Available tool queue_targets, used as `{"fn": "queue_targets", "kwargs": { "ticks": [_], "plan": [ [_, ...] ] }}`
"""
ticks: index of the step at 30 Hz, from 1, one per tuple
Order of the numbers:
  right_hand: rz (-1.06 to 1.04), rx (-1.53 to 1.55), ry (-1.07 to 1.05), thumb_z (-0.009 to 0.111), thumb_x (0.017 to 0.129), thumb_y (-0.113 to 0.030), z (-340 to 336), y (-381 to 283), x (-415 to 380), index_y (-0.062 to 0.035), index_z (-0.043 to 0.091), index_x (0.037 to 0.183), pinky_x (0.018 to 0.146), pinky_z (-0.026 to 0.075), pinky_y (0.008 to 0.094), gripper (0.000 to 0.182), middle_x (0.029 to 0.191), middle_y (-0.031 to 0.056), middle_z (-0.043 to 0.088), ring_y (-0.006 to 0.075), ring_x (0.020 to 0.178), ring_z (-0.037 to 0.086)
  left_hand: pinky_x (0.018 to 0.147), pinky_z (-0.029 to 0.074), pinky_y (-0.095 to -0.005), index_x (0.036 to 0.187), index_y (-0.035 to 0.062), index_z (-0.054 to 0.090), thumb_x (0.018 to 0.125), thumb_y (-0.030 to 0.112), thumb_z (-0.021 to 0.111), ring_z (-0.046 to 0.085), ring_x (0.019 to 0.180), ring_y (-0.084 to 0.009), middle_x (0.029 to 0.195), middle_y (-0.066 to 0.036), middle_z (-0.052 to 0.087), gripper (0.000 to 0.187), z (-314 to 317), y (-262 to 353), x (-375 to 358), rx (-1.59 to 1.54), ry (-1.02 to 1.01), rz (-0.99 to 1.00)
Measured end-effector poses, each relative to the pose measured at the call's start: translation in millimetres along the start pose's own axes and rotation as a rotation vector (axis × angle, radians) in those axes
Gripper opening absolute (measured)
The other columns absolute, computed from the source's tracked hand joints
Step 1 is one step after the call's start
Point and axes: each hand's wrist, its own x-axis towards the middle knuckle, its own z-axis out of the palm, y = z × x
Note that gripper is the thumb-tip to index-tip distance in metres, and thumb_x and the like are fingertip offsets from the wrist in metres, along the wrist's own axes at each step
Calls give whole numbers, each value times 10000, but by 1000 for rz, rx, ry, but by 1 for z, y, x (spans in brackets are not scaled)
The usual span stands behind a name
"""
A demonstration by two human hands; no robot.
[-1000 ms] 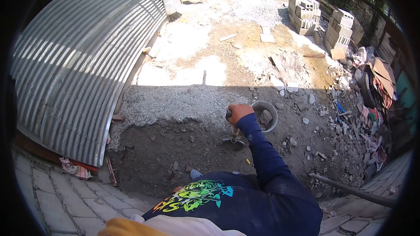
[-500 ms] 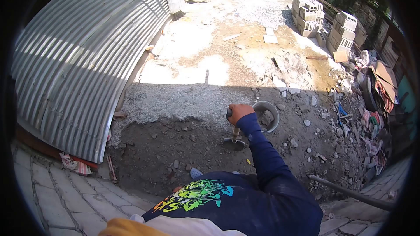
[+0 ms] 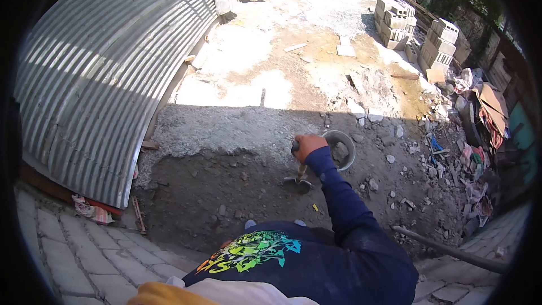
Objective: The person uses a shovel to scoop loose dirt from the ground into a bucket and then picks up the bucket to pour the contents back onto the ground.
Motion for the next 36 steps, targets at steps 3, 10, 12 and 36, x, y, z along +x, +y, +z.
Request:
{"fn": "queue_targets", "kwargs": {
  "ticks": [3,10,12,36],
  "plan": [
    [21,-7,-26,624,755,-265,2,-3,1,-121,663,900,759,536,445,208,859,128,695,319,862,676,800,510,-331,1079,49,696,902,371,658,677,882,-188,994,-96,714,369,0,-22,8,-15,13,-21],
    [59,-65,-26,612,755,-310,-5,-33,-2,-129,663,909,763,539,442,243,877,130,698,314,866,679,796,511,-331,1077,50,696,901,371,659,676,878,-187,990,-94,713,368,-11,-58,11,-61,34,-101],
    [73,-88,-42,617,751,-316,-2,-42,1,-134,665,917,763,540,440,251,881,129,699,314,866,679,794,511,-331,1077,51,695,900,372,659,676,876,-187,989,-94,712,368,-16,-69,4,-86,50,-130],
    [150,-201,1,705,673,-345,34,-116,-12,-164,707,913,731,540,426,301,866,103,704,313,826,675,779,511,-330,1072,55,694,895,374,662,671,862,-186,977,-88,707,366,-102,-157,-42,-192,47,-239]
  ]
}}
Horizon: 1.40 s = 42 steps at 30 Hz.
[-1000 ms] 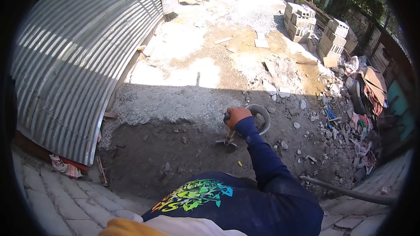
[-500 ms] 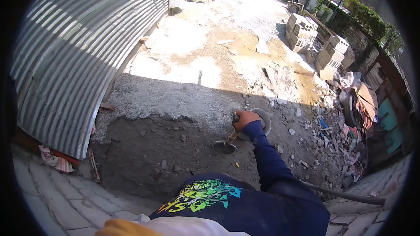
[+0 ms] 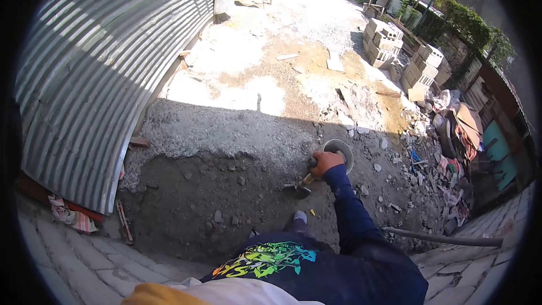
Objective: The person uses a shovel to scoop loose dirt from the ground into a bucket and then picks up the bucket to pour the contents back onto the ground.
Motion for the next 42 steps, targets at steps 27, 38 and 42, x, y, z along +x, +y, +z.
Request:
{"fn": "queue_targets", "kwargs": {
  "ticks": [27,38,42],
  "plan": [
    [-30,20,37,660,701,-344,-2,-5,-7,-157,674,864,732,529,447,249,818,121,697,313,822,684,763,512,-328,1066,60,692,890,377,665,666,846,-185,962,-82,702,364,-19,-12,-4,7,1,-25],
    [13,-8,-18,663,706,-360,-3,-9,-4,-170,674,886,754,533,453,262,846,110,704,312,849,686,756,512,-328,1064,62,691,887,378,666,664,840,-185,957,-80,699,363,-17,-16,-12,-9,10,-24],
    [21,15,-19,690,672,-374,-3,-12,-5,-174,700,896,755,532,443,300,867,114,703,319,862,676,753,512,-328,1063,63,691,886,379,667,664,837,-185,954,-79,699,363,-18,-19,-16,-5,6,-29]
  ]
}}
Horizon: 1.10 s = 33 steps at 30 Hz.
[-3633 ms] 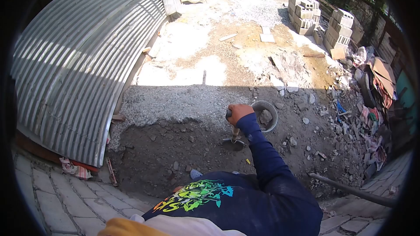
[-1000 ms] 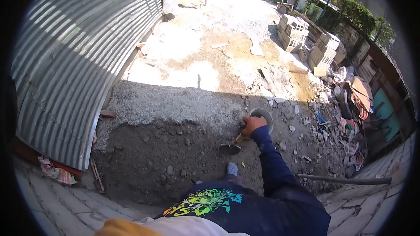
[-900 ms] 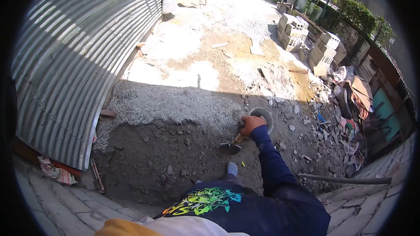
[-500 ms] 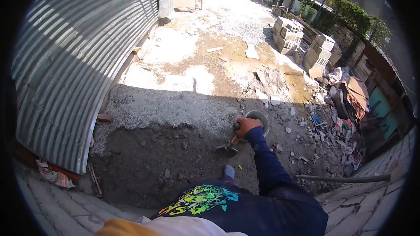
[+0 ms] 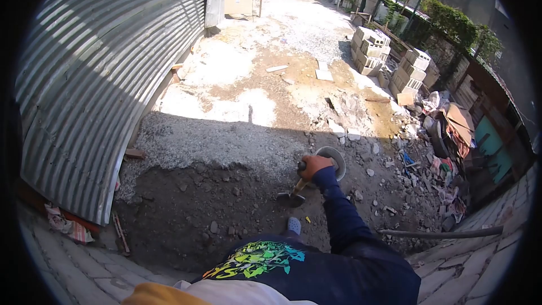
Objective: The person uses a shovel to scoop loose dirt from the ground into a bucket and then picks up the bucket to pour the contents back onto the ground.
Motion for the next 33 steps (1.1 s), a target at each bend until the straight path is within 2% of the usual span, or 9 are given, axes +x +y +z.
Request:
{"fn": "queue_targets", "kwargs": {
  "ticks": [9,30,33],
  "plan": [
    [-18,34,8,689,684,-383,0,-4,-13,-191,687,906,761,532,456,293,873,122,699,334,865,675,748,513,-327,1061,64,690,884,380,668,662,832,-184,950,-77,697,362,-3,1,3,14,-12,-3],
    [-74,31,60,676,691,-325,7,-1,-23,-153,661,887,724,527,450,262,822,119,689,320,839,678,735,513,-326,1057,68,689,880,382,670,658,819,-183,939,-72,692,361,-14,10,6,50,-40,-11],
    [-83,6,59,647,728,-314,2,-5,-29,-153,675,894,724,540,441,233,838,108,696,300,834,685,733,513,-326,1056,69,688,879,383,671,658,818,-183,937,-71,692,361,-16,10,7,55,-43,-11]
  ]
}}
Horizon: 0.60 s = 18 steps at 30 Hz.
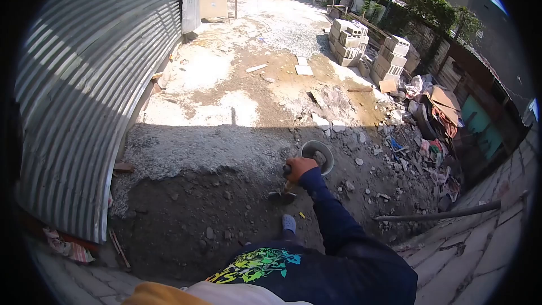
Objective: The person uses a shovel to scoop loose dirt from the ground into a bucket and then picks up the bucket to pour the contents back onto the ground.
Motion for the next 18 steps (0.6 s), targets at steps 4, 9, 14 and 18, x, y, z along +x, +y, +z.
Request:
{"fn": "queue_targets", "kwargs": {
  "ticks": [4,9,14,18],
  "plan": [
    [6,26,0,668,713,-317,4,2,-1,-149,667,880,720,534,442,237,818,114,691,310,824,682,730,513,-326,1055,70,688,878,383,671,657,815,-183,935,-70,691,360,-1,1,0,3,-1,-1],
    [4,45,6,684,701,-324,8,2,-1,-149,669,870,715,530,445,244,803,118,689,318,816,680,727,513,-325,1054,70,688,877,384,672,656,812,-183,932,-69,690,360,-1,-1,-2,5,-1,-4],
    [-1,34,1,680,709,-323,10,4,2,-154,669,870,717,531,448,234,809,117,692,317,814,681,724,513,-325,1053,71,688,876,384,672,655,809,-183,930,-68,689,360,-3,0,-4,6,2,-3],
    [9,31,-14,668,717,-319,8,4,4,-154,669,868,719,530,451,223,811,115,693,315,816,681,722,514,-325,1052,72,687,875,385,673,655,807,-182,928,-67,688,359,-4,-1,-5,7,3,-4]
  ]
}}
